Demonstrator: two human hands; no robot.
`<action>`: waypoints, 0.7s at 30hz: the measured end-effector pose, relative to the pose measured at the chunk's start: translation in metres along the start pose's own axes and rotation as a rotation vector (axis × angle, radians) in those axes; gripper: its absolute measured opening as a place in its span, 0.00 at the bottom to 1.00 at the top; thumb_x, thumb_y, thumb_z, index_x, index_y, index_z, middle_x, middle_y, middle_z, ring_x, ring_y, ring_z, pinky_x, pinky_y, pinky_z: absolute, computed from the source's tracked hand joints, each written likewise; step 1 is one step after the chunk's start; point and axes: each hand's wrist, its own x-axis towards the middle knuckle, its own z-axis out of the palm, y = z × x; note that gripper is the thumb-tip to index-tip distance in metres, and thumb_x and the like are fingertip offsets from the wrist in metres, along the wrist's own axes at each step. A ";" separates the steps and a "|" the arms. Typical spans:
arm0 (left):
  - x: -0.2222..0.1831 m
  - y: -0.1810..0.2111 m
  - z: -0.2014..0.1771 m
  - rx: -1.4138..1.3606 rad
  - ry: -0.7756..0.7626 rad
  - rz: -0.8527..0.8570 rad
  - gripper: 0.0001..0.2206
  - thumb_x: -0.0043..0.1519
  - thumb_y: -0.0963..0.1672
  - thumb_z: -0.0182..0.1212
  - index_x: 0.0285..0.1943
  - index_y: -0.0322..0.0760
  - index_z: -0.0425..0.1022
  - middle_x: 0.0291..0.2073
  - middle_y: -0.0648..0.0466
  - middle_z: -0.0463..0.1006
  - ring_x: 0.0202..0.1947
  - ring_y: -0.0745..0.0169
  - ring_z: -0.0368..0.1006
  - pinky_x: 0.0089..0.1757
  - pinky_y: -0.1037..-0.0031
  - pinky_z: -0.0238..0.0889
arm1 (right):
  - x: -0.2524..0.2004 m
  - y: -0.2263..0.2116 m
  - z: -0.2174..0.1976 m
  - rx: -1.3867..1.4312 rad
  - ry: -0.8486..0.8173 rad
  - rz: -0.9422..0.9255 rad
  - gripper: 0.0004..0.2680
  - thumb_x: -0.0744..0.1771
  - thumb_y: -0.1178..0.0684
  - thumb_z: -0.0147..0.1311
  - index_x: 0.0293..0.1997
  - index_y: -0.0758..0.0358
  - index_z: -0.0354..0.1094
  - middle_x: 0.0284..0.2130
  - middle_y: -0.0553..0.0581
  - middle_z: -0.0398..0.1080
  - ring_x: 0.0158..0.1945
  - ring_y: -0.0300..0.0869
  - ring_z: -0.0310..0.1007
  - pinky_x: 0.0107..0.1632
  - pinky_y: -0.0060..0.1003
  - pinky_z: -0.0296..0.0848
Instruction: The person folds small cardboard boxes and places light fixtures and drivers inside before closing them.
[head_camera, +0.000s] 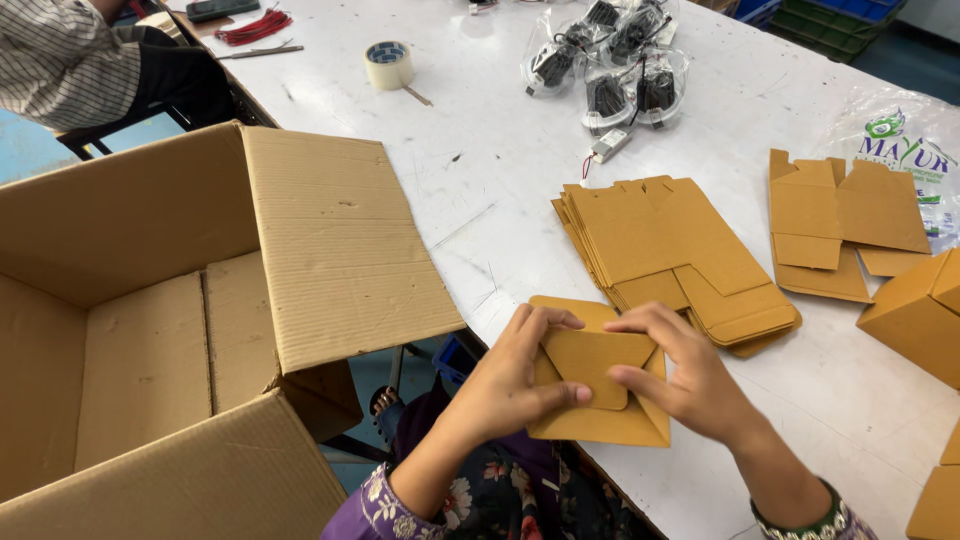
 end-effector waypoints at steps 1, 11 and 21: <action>0.001 -0.001 0.000 0.006 0.002 -0.005 0.29 0.51 0.47 0.74 0.61 0.39 0.69 0.52 0.49 0.69 0.56 0.51 0.72 0.52 0.64 0.68 | 0.008 -0.008 -0.002 -0.069 -0.039 0.046 0.24 0.59 0.36 0.62 0.56 0.56 0.70 0.50 0.53 0.72 0.54 0.44 0.75 0.53 0.42 0.74; 0.000 -0.003 -0.003 0.080 0.060 -0.113 0.25 0.52 0.46 0.71 0.60 0.45 0.72 0.49 0.53 0.69 0.52 0.54 0.74 0.50 0.66 0.70 | 0.043 -0.056 -0.007 -0.318 -0.279 0.325 0.26 0.58 0.34 0.66 0.58 0.50 0.68 0.46 0.49 0.72 0.33 0.45 0.81 0.40 0.42 0.76; -0.002 0.002 0.000 0.124 0.081 -0.162 0.22 0.55 0.46 0.69 0.59 0.46 0.72 0.48 0.54 0.71 0.51 0.55 0.75 0.49 0.67 0.70 | 0.043 -0.052 -0.004 -0.447 -0.300 0.265 0.24 0.59 0.34 0.64 0.56 0.52 0.67 0.43 0.51 0.71 0.40 0.48 0.78 0.40 0.45 0.76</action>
